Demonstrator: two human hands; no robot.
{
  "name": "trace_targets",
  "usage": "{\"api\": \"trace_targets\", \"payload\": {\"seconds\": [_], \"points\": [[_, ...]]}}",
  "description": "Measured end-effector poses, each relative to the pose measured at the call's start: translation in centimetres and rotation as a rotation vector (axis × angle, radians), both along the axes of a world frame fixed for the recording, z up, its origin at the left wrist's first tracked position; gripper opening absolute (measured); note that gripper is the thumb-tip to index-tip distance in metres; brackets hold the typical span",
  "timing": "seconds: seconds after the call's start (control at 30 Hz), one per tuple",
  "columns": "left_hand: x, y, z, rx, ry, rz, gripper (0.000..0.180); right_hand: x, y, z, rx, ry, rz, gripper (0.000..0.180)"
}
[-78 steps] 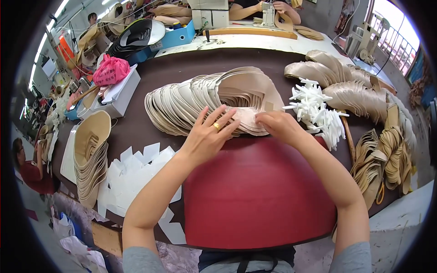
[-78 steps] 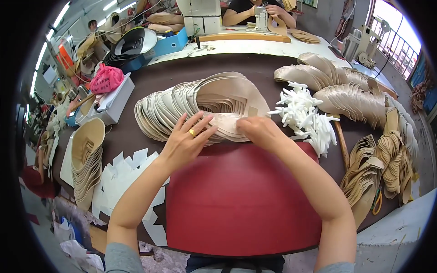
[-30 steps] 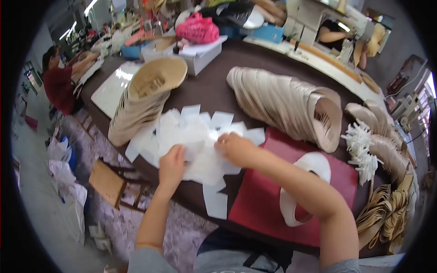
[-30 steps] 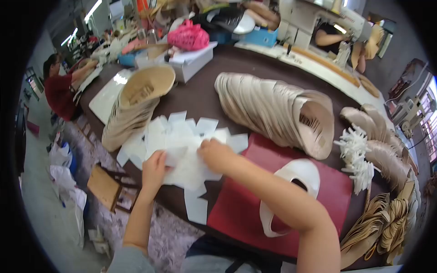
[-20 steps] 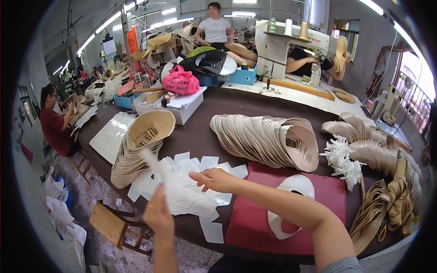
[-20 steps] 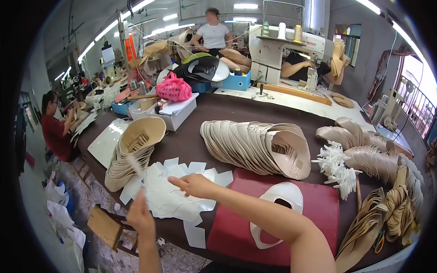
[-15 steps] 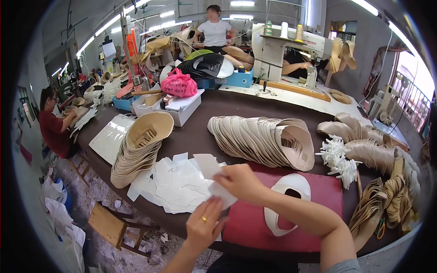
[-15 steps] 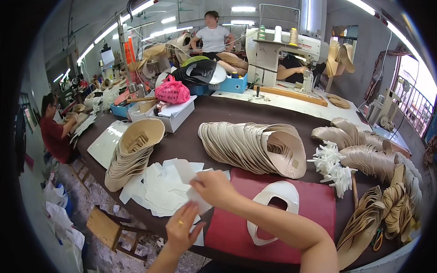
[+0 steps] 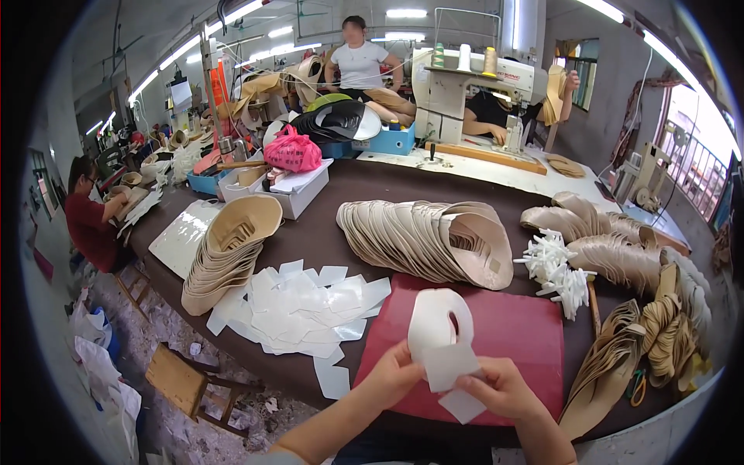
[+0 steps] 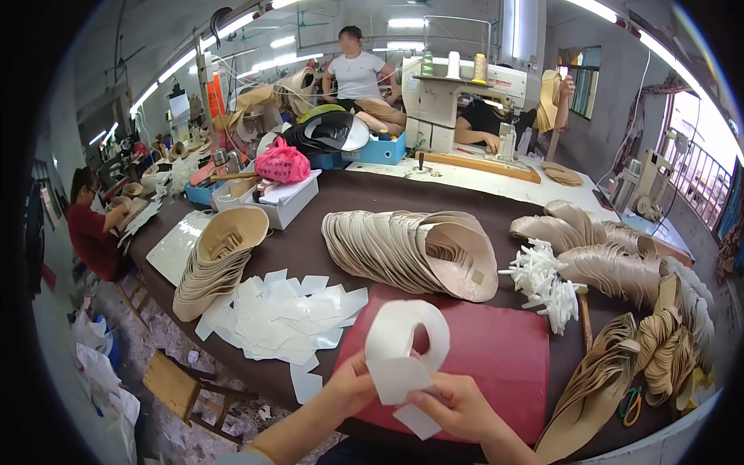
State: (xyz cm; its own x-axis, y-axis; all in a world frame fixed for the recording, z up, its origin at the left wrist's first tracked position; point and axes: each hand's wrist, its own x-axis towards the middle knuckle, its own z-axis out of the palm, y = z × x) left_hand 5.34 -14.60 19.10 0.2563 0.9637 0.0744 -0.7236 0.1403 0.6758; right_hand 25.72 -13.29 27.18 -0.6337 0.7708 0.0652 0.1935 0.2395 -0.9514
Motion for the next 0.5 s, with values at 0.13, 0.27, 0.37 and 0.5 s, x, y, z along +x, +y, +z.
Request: {"api": "trace_targets", "payload": {"seconds": [0.13,0.27,0.37,0.5], "points": [[1.9,5.2,4.2,0.137,0.122,0.043,0.045,3.6,1.9,-1.9,0.104,0.428,-0.446,0.017],[3.7,7.8,5.2,0.198,0.281,-0.008,0.05,4.8,4.1,-1.7,0.073,0.537,-0.595,0.02],[5.2,9.9,3.0,0.351,0.309,0.074,0.046,5.0,5.4,-3.5,0.153,0.404,-0.687,0.022],[5.0,11.6,1.6,0.294,0.566,0.035,0.037,4.6,7.2,-5.2,0.297,0.441,-0.634,0.027]]}}
